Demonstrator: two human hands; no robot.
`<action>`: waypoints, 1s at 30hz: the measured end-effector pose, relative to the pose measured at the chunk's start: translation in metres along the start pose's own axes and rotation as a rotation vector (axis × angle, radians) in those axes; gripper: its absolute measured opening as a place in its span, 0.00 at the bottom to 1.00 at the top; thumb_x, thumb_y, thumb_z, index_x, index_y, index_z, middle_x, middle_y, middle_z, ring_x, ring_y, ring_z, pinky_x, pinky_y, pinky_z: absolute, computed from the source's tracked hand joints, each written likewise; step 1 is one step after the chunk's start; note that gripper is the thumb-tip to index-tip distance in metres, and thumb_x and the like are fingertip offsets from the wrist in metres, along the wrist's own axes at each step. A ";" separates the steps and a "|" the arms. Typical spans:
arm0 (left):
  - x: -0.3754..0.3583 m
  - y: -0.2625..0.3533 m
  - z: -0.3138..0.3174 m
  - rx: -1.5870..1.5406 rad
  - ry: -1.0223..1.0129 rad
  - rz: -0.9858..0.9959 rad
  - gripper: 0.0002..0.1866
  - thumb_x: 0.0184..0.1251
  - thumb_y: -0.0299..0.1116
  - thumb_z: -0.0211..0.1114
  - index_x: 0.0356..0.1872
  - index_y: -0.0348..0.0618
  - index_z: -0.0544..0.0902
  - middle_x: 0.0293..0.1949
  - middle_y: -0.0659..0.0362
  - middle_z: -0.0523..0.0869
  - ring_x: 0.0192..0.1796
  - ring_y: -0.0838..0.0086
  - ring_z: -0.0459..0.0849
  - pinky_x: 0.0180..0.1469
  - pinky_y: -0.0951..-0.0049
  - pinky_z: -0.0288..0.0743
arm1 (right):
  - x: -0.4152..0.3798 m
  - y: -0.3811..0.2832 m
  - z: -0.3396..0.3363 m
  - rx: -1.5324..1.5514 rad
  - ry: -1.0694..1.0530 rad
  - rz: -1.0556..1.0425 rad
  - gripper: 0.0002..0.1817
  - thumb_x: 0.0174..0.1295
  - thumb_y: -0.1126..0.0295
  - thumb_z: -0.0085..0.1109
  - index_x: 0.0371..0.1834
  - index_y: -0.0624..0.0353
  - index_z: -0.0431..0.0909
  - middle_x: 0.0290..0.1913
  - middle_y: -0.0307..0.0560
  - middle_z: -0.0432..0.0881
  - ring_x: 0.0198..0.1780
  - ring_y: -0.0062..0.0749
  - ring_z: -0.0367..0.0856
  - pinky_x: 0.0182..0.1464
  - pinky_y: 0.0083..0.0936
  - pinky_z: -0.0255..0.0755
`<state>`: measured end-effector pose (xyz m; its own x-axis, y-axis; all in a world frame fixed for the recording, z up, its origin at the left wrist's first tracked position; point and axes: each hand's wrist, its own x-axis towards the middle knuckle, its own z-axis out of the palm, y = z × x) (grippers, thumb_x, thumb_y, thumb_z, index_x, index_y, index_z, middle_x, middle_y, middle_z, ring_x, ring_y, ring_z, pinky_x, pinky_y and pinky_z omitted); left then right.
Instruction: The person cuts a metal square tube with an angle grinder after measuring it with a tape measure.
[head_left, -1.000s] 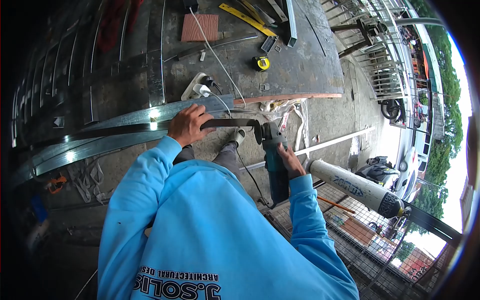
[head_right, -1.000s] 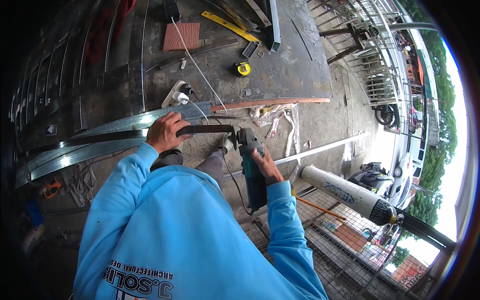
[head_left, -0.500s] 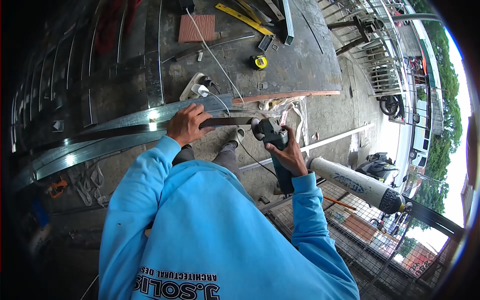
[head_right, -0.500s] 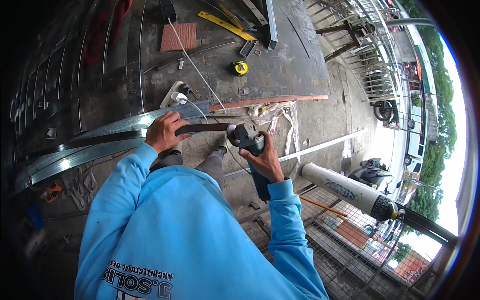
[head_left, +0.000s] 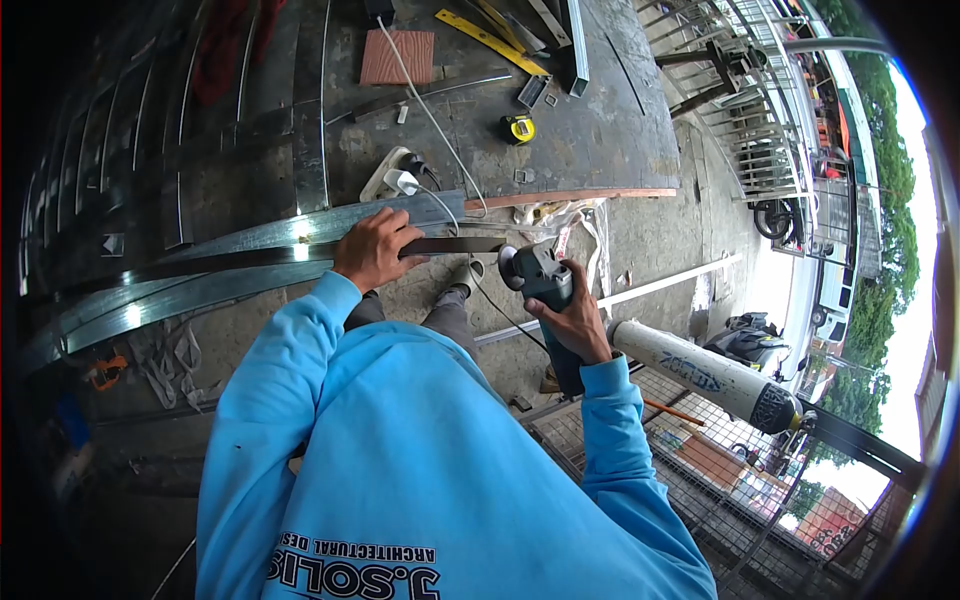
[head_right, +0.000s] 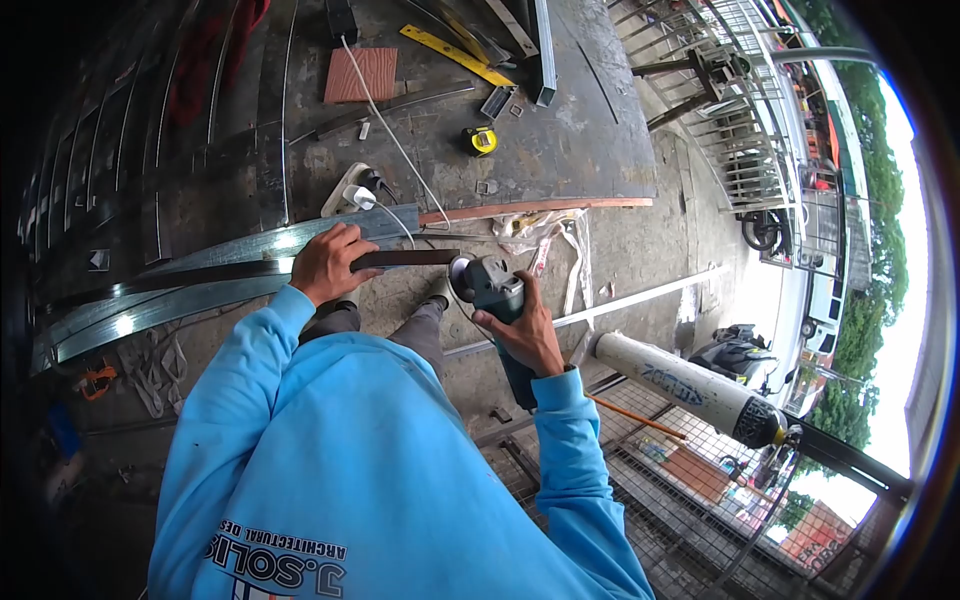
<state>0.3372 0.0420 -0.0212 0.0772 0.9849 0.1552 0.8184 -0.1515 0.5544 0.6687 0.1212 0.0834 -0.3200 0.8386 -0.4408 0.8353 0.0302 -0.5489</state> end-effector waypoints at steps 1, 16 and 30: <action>0.000 0.000 0.000 0.006 0.001 0.000 0.21 0.51 0.48 0.79 0.44 0.50 0.89 0.39 0.60 0.80 0.47 0.63 0.81 0.51 0.62 0.79 | 0.002 -0.001 0.001 0.003 0.005 0.003 0.56 0.45 0.36 0.79 0.71 0.54 0.59 0.54 0.72 0.81 0.56 0.65 0.83 0.56 0.48 0.78; 0.001 -0.001 -0.002 0.000 -0.051 -0.015 0.21 0.53 0.48 0.79 0.46 0.50 0.88 0.41 0.61 0.80 0.50 0.65 0.81 0.52 0.61 0.80 | -0.041 0.035 0.003 0.223 -0.038 0.104 0.58 0.45 0.33 0.77 0.73 0.58 0.61 0.54 0.63 0.80 0.54 0.50 0.82 0.58 0.40 0.76; 0.011 0.057 -0.026 -0.183 0.016 0.040 0.34 0.54 0.61 0.76 0.56 0.50 0.84 0.55 0.54 0.81 0.62 0.54 0.78 0.69 0.52 0.66 | -0.048 0.049 -0.035 1.199 0.233 0.030 0.42 0.61 0.37 0.66 0.65 0.61 0.70 0.44 0.54 0.83 0.39 0.43 0.86 0.39 0.39 0.85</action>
<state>0.3701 0.0425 0.0331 0.0976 0.9766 0.1919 0.6977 -0.2046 0.6866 0.7411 0.1018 0.1024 -0.1171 0.9115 -0.3942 -0.1399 -0.4081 -0.9022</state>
